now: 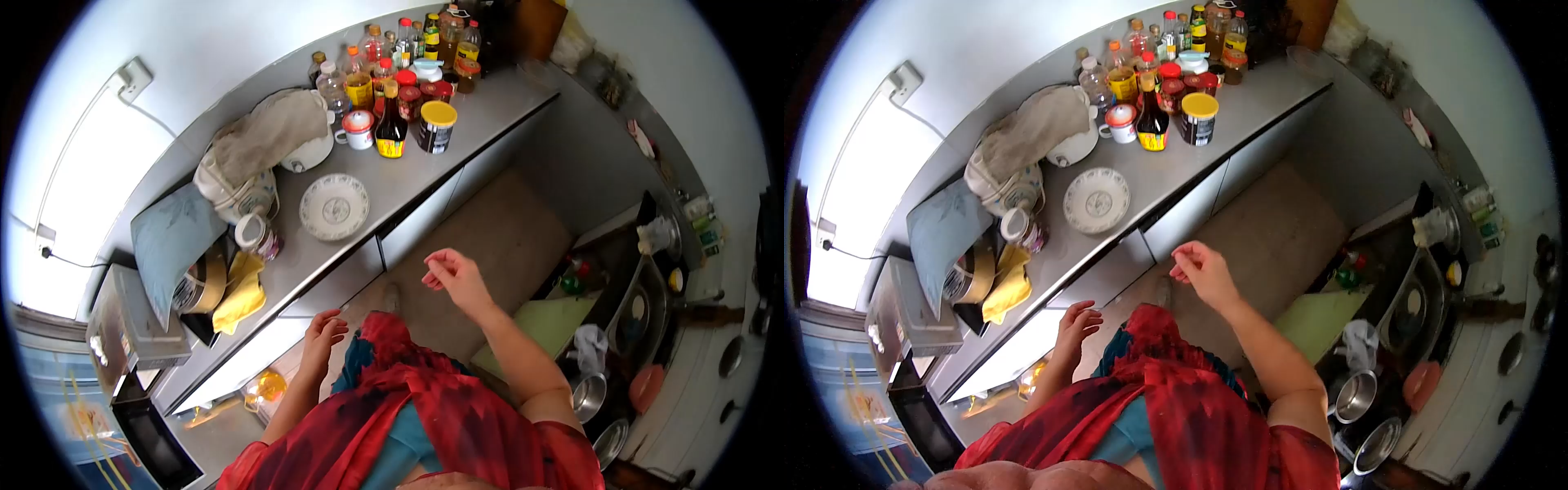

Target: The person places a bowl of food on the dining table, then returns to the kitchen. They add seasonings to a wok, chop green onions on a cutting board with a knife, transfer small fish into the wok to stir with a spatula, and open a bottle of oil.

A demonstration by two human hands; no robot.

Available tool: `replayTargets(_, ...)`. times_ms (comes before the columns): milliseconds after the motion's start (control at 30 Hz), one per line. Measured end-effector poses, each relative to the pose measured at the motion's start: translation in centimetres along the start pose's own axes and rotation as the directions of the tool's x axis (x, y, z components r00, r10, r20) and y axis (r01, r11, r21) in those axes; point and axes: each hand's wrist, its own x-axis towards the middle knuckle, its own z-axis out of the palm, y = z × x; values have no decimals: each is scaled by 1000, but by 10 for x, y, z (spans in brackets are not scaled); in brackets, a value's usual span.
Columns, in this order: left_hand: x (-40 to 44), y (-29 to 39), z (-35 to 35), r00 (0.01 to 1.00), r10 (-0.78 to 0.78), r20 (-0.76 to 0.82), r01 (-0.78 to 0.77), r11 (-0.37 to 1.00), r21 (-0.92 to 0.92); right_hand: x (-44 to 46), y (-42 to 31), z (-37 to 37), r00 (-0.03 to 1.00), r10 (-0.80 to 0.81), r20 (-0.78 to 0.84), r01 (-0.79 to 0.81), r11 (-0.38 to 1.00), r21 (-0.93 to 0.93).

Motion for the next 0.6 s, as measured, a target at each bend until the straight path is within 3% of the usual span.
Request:
replayTargets(100,66,31,24,999,49,19,-48,996,-75,74,-39,-41,988,-117,-97,108,990,-92)
replayTargets(200,128,76,48,991,133,-1,-132,983,-124,147,-70,-84,938,-305,-163,230,902,-365)
replayTargets(300,176,128,73,964,265,4,-261,954,-150,199,-116,-123,973,-213,-87,173,927,-332)
replayTargets(367,200,158,82,933,359,-43,-361,927,-102,241,-146,-152,948,-309,-79,216,806,-551)
replayTargets(433,212,188,97,884,460,-79,-465,883,-64,298,-172,-197,935,-349,-69,224,727,-649)
replayTargets(533,232,214,117,852,511,-111,-520,851,-72,398,-219,-263,816,-577,-24,326,494,-806)
replayTargets(600,246,222,132,820,530,-217,-542,841,6,472,-253,-299,774,-632,-19,320,417,-851)
